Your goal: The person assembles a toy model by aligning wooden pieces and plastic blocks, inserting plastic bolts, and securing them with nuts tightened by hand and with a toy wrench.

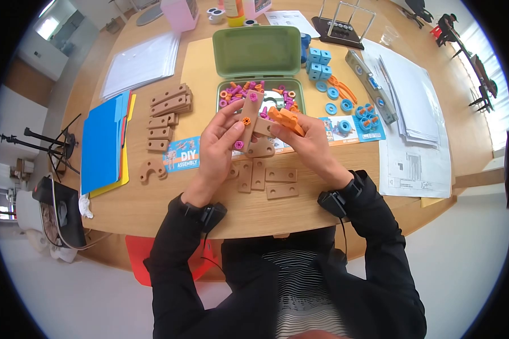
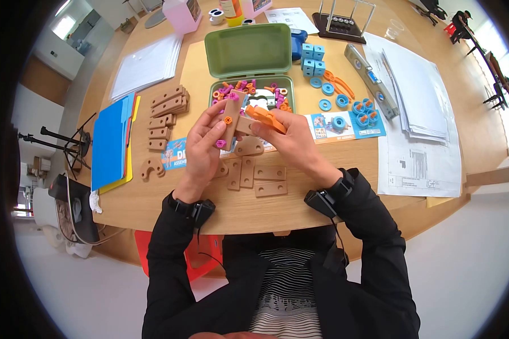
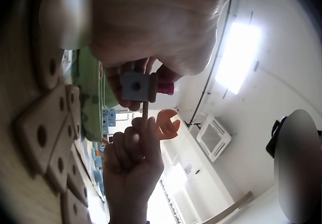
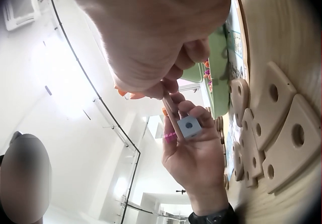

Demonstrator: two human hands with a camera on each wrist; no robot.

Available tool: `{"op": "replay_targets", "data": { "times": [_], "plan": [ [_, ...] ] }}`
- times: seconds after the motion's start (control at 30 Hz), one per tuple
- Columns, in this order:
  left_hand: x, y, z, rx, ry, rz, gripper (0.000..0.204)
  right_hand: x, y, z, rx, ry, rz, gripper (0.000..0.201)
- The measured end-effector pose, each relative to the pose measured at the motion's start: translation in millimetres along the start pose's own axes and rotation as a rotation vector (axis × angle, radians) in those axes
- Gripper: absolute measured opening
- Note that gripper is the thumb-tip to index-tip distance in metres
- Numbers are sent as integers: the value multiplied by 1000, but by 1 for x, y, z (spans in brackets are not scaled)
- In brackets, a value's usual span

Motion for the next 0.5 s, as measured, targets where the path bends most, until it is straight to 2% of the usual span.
{"op": "replay_targets", "data": {
  "times": [0.17,0.23,0.43,0.5],
  "plan": [
    [-2,5,0,-29,-58,77,51,-3,2,0,-5,6,-25,23],
    [0,2,0,-47,-54,-26,53,-3,1,0,0,6,-3,23],
    [1,4,-1,-55,-75,-48,57,-2,0,-1,37,6,50,24],
    [2,3,0,-60,-80,-44,58,5,-6,-4,-64,-28,112,28]
  ]
}}
Point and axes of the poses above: each hand's wrist, its own z-axis away from the middle knuckle, its own y-axis out of the palm, x = y × z, the point moved 1 cm from there along -z, towards the middle knuckle, and after that the axes turned 4 degrees about x, right-handed, at the moved point
